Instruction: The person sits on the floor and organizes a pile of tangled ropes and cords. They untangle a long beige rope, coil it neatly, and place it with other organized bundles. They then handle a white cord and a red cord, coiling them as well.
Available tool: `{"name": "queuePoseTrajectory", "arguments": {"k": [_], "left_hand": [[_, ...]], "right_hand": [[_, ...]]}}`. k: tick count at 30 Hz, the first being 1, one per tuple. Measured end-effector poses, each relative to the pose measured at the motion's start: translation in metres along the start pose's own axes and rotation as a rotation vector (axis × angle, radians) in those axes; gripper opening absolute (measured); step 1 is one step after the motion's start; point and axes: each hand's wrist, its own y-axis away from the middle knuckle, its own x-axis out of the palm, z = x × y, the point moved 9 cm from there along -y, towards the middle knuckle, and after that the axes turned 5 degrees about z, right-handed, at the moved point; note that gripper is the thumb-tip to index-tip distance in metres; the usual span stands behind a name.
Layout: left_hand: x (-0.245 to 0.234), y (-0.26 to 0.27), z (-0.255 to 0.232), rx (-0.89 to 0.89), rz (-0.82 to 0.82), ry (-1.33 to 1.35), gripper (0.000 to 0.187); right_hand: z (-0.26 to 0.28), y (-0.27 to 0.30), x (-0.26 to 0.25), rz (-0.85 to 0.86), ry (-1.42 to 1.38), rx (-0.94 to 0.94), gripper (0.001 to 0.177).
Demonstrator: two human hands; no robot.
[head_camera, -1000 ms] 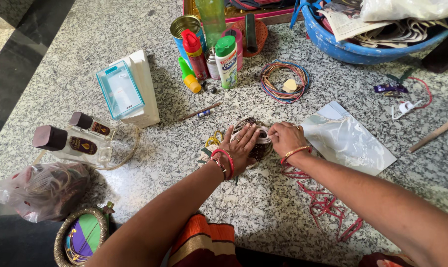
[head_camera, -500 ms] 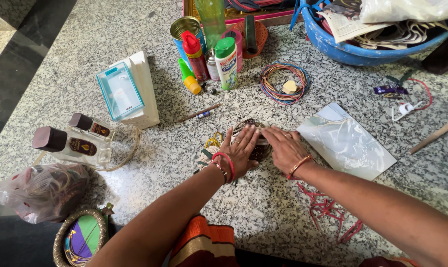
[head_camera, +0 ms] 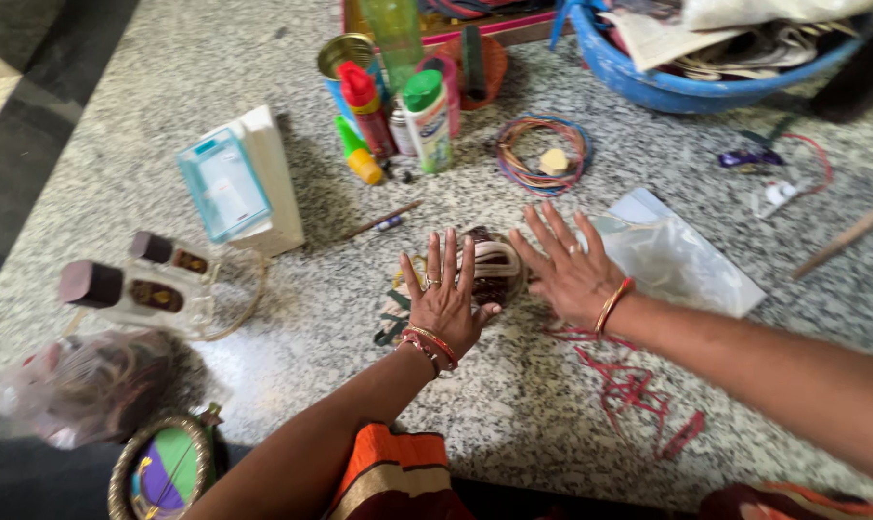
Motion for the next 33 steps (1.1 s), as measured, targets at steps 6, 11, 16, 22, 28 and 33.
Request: {"name": "queuePoseTrajectory", "arguments": {"k": [6,11,16,22,28,33], "left_hand": [[-0.014,-0.002,-0.056,0.289,-0.193,0.144,0.099],[0.016,0.000,-0.099,0.493,0.151,0.224,0.093],[0.048,0.004,-0.120,0.573,0.321,0.231,0.062],[0.052,0.009,-0.134,0.652,0.233,0.467,0.031],[0.100,0.013,-0.117,0.445,0.526,0.401,0.038],[0.117,0.030,-0.113,0.469,0.573,0.431,0.034]], "right_hand": [[-0.071,0.066,-0.042,-0.197,-0.022,0.090,0.084],[-0.122,0.157,0.072,0.298,-0.284,0.355,0.062],[-0.086,0.241,0.163,0.720,-0.474,0.374,0.028],[-0.072,0.265,0.151,0.680,-0.473,0.413,0.022],[-0.081,0.262,0.128,0.663,-0.489,0.377,0.031],[-0.042,0.256,0.137,0.605,-0.390,0.223,0.036]]}}
